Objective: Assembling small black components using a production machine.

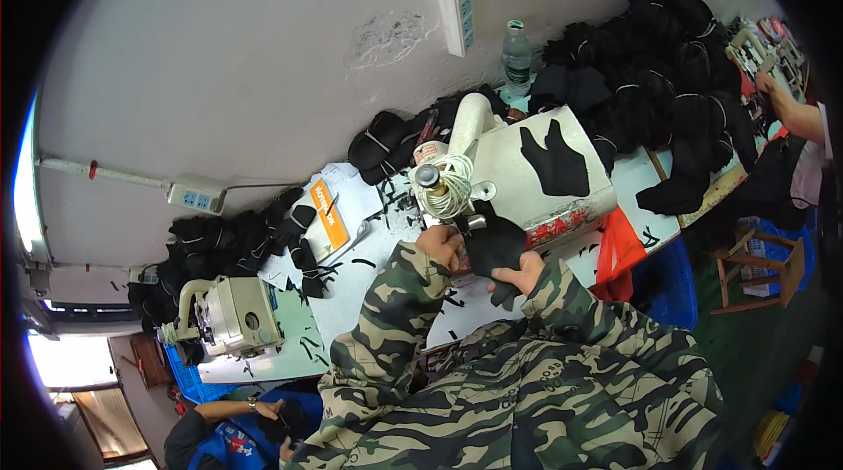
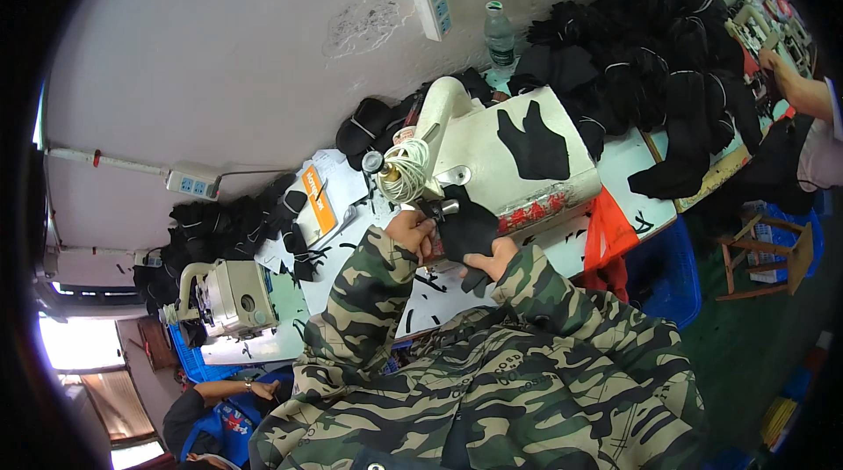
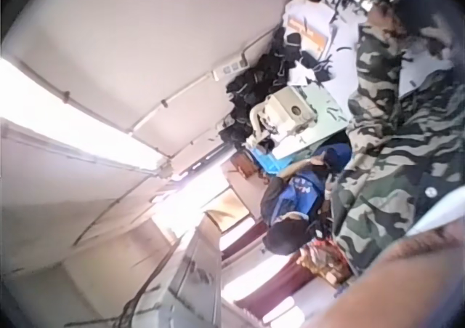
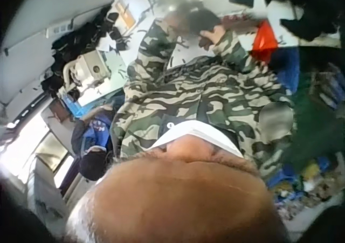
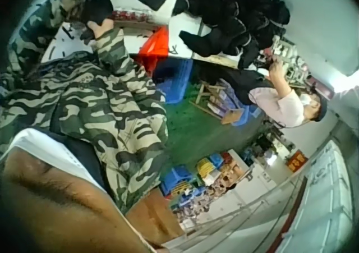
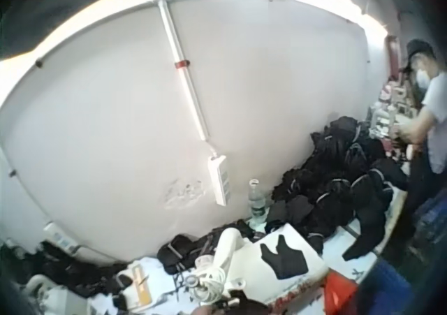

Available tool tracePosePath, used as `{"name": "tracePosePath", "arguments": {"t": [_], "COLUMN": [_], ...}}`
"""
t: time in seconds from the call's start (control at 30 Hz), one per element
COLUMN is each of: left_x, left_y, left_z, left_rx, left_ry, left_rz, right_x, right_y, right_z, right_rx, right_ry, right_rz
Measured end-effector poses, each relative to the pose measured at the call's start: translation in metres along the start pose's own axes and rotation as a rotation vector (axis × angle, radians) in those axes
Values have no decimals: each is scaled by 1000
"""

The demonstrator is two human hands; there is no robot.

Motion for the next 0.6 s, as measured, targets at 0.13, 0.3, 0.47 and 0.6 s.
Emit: {"name": "tracePosePath", "arguments": {"t": [0.13, 0.3, 0.47, 0.6], "left_x": [11, 4, 12, 34], "left_y": [42, 76, 73, 92], "left_z": [-34, -35, -45, -41], "left_rx": [-44, -66, -419, -545], "left_ry": [161, 283, -32, -8], "left_rz": [148, -357, -944, -922], "right_x": [6, -65, -112, -92], "right_y": [-15, 9, -69, -131], "right_z": [2, -55, -55, -8], "right_rx": [305, 485, 530, 859], "right_ry": [-300, -556, -616, -483], "right_rz": [-681, -1244, -1101, -1651]}}
Point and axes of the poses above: each hand's wrist, its own z-axis towards the middle knuckle, its own y-axis out of the palm, x = y × z, the point moved 5 cm from there along z, towards the middle knuckle, and after that the axes turned 15 degrees about -z, right-handed, at the moved point
